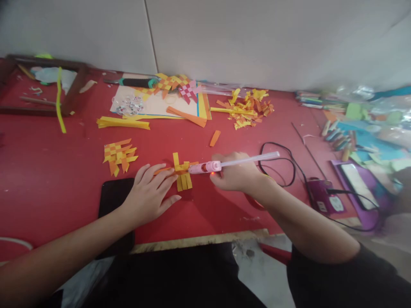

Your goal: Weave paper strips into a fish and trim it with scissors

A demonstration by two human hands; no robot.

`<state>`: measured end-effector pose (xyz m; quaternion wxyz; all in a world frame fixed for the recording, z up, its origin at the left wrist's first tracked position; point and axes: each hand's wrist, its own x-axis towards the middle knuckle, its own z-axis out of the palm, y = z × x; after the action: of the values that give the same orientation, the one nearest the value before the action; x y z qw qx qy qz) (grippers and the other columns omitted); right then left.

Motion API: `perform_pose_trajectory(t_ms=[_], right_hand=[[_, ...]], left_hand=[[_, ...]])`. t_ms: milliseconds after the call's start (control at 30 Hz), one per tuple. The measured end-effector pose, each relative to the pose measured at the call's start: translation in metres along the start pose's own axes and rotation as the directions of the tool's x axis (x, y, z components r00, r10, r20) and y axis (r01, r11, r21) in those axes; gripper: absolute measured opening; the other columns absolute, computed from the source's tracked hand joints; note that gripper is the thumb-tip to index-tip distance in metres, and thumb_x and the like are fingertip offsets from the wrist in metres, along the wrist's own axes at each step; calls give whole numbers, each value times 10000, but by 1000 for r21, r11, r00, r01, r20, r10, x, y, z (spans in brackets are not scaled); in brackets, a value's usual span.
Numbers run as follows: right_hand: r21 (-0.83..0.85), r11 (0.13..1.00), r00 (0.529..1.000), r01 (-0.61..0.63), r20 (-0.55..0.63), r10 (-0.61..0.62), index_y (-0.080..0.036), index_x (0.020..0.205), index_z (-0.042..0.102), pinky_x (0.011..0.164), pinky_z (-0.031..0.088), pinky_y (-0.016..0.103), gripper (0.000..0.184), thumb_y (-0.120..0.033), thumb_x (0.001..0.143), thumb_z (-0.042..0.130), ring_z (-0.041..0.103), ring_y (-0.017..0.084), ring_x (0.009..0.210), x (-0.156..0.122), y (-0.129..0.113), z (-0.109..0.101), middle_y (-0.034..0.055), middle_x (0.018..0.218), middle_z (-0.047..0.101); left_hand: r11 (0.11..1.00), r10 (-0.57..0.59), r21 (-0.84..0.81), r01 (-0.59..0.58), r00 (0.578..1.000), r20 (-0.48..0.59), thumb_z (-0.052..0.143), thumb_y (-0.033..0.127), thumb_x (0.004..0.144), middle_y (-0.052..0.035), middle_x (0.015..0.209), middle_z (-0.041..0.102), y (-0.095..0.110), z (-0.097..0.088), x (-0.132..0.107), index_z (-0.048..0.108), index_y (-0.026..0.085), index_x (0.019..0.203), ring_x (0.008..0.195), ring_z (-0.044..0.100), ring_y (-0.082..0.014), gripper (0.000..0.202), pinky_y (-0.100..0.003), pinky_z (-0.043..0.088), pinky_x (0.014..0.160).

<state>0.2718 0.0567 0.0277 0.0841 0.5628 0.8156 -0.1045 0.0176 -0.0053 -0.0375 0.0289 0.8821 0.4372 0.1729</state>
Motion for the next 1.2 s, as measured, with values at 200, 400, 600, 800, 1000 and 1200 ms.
perform_pose_trajectory(t_ms=[200, 400, 600, 800, 1000, 1200], right_hand=[[-123, 991, 997, 57, 58, -50, -215, 649, 459, 505, 177, 290, 120, -306, 723, 482, 319, 130, 498, 7, -14, -24, 12, 603, 535], [-182, 981, 997, 65, 63, -55, -212, 621, 428, 495, 160, 303, 160, -301, 744, 479, 338, 137, 482, 6, -17, -33, 28, 621, 580], [-65, 996, 997, 68, -38, -70, -212, 615, 400, 490, 178, 288, 126, -296, 673, 474, 307, 119, 460, 3, -13, -34, 0, 525, 470], [35, 986, 984, 162, -78, -159, -206, 602, 391, 498, 205, 264, 116, -294, 649, 449, 359, 118, 485, 9, -19, -21, 0, 526, 482], [-36, 987, 986, 157, -59, -159, -207, 619, 431, 493, 178, 269, 113, -293, 684, 462, 285, 109, 461, 15, -21, -11, -4, 524, 466], [-77, 987, 989, 139, -29, -142, -206, 633, 460, 499, 176, 278, 98, -289, 686, 466, 283, 112, 463, 17, -22, -13, 1, 532, 472]], left_hand=[[1000, -15, -26, 14, 1000, -12, 517, 472, 939, -153, 1255, 666, 0, -1, 0, 667, 85, 1152, 1221, 515, -358, 467, -557, 304, 1076], [999, -15, -39, 14, 1000, -17, 526, 468, 935, -165, 1243, 668, 1, 0, 0, 667, 83, 1151, 1218, 519, -366, 463, -567, 306, 1075], [999, -15, -48, 15, 1000, -11, 539, 464, 930, -168, 1237, 668, 0, 0, 0, 668, 96, 1159, 1234, 511, -366, 452, -570, 304, 1085], [999, -23, -49, 23, 1000, -8, 534, 465, 934, -166, 1252, 666, 0, -1, 0, 667, 103, 1165, 1226, 515, -369, 450, -574, 311, 1071], [998, -30, -54, 31, 999, 16, 499, 482, 949, -157, 1276, 654, 1, -2, 0, 649, 100, 1195, 1247, 497, -366, 478, -569, 286, 1084], [998, -30, -50, 30, 999, 20, 488, 483, 955, -149, 1292, 647, 1, -1, -1, 640, 101, 1204, 1259, 490, -359, 480, -559, 270, 1095]])
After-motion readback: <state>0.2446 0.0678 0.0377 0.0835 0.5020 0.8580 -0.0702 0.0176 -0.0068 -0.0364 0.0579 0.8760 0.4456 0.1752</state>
